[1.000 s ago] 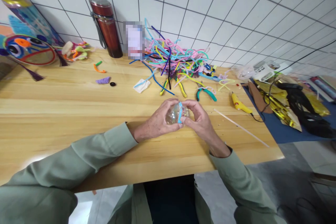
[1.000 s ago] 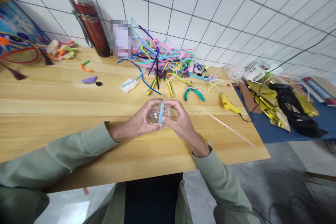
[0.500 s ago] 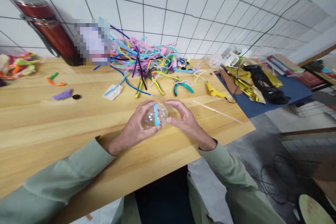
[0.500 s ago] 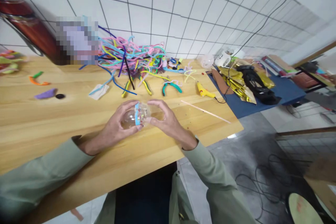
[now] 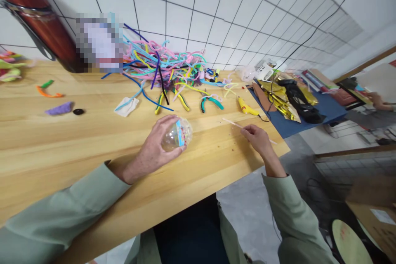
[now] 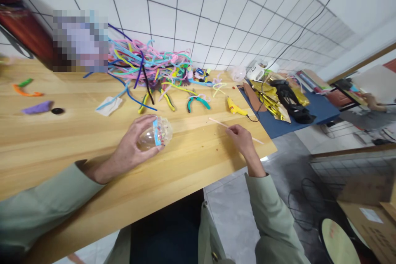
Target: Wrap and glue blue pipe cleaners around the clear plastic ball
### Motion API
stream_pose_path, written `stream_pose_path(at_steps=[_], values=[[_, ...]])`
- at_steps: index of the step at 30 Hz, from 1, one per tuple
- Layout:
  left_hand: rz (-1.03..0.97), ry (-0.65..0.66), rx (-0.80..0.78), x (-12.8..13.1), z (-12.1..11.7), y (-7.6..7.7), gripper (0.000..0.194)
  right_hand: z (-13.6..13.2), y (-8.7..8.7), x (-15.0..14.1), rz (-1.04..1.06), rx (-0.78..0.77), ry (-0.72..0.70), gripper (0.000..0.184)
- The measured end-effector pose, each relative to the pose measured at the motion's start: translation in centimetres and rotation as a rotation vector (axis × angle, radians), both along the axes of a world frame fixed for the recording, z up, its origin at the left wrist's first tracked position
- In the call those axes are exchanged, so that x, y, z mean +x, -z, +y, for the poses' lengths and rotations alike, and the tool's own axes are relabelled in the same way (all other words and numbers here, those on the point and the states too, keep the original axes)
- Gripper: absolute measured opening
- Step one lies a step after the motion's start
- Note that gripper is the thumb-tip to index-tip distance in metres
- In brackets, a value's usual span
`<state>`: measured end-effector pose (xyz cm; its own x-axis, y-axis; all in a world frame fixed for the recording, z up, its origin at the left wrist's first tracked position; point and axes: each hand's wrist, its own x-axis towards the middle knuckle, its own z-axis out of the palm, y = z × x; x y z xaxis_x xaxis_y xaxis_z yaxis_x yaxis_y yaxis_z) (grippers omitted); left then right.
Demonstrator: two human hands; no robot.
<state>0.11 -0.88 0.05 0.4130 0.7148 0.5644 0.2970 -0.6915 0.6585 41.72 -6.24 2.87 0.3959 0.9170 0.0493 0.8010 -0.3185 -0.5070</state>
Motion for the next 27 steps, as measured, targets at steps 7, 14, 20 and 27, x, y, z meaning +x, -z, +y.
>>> stream_pose_path(at_steps=[7, 14, 20, 27], values=[[-0.032, -0.022, -0.052, 0.0, 0.4, 0.4, 0.068, 2.6, -1.5, 4.3, -0.292, 0.04, 0.12, 0.027], [-0.061, -0.04, -0.117, 0.0, 0.6, 0.7, 0.068, 7.6, -0.5, 6.1, -0.487, 0.003, 0.042, 0.055], [-0.044, -0.03, -0.119, -0.1, 0.7, 0.7, 0.07, 9.8, 1.5, 5.7, -0.559, -0.058, 0.007, 0.045], [-0.056, -0.024, -0.124, -0.1, 0.9, 1.0, 0.07, 10.3, 1.9, 6.3, -0.56, -0.062, 0.011, 0.049]])
